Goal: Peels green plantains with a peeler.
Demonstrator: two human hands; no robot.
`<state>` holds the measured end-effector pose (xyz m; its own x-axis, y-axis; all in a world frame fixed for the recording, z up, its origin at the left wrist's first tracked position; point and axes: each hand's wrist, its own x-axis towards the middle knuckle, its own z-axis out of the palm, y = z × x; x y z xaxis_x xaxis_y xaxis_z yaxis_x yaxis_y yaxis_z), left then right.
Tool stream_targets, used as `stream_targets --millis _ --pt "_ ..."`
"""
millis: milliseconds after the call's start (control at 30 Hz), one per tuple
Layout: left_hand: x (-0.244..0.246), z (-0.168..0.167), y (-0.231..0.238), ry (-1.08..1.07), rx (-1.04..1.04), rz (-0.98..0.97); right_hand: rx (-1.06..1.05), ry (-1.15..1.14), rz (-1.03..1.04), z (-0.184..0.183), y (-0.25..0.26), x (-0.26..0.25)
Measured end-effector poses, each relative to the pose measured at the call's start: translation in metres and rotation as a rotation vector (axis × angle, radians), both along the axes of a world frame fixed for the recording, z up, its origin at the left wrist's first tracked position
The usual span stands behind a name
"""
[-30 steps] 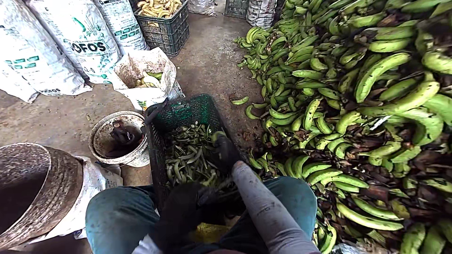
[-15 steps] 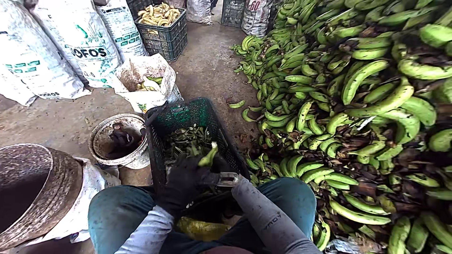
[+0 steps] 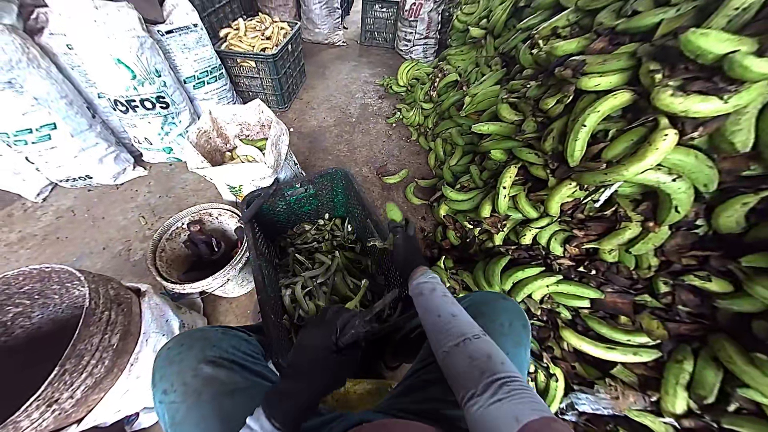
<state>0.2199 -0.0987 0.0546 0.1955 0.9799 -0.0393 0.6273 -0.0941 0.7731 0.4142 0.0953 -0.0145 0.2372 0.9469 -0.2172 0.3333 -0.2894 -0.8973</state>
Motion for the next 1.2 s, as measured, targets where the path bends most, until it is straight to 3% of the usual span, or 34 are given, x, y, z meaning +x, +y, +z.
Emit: stream_targets --millis 67,233,367,467,567,667,733,800,867,967,1100,1200 --pt "-0.007 0.002 0.011 -0.262 0.007 0.010 0.048 0.131 0.013 0.010 0.003 0.010" --pt "-0.015 0.007 0.060 -0.165 0.082 0.089 0.212 0.338 0.161 0.062 -0.013 0.012" --pt "0.010 -0.019 0.068 -0.529 -0.134 0.142 0.284 0.324 0.212 0.082 -0.022 0.010" --pt "0.030 -0.040 0.069 -0.702 -0.163 0.167 0.352 0.305 0.204 0.084 -0.025 0.004" --pt "0.042 -0.015 0.068 -0.983 -0.009 0.114 0.395 0.279 0.185 0.080 -0.026 0.000" --pt "0.047 0.015 0.069 -1.092 0.103 0.111 0.398 0.297 0.197 0.083 -0.029 -0.005" --pt "0.042 0.000 0.073 -0.949 -0.056 0.167 0.407 0.415 0.220 0.091 -0.032 -0.012" --pt "0.027 -0.035 0.071 -0.764 -0.360 0.170 0.403 0.563 0.274 0.101 -0.034 -0.015" --pt "0.019 -0.052 0.070 -0.731 -0.506 0.207 0.408 0.633 0.342 0.106 -0.024 -0.009" --pt "0.005 -0.038 0.073 -0.699 -0.335 0.158 0.402 0.580 0.394 0.088 -0.008 0.004" --pt "-0.018 0.025 0.092 -0.195 -0.031 0.043 0.413 0.556 0.381 0.077 0.002 0.001" --pt "-0.025 0.038 0.100 0.014 0.113 -0.071 0.387 0.585 0.369 0.074 -0.001 -0.009"
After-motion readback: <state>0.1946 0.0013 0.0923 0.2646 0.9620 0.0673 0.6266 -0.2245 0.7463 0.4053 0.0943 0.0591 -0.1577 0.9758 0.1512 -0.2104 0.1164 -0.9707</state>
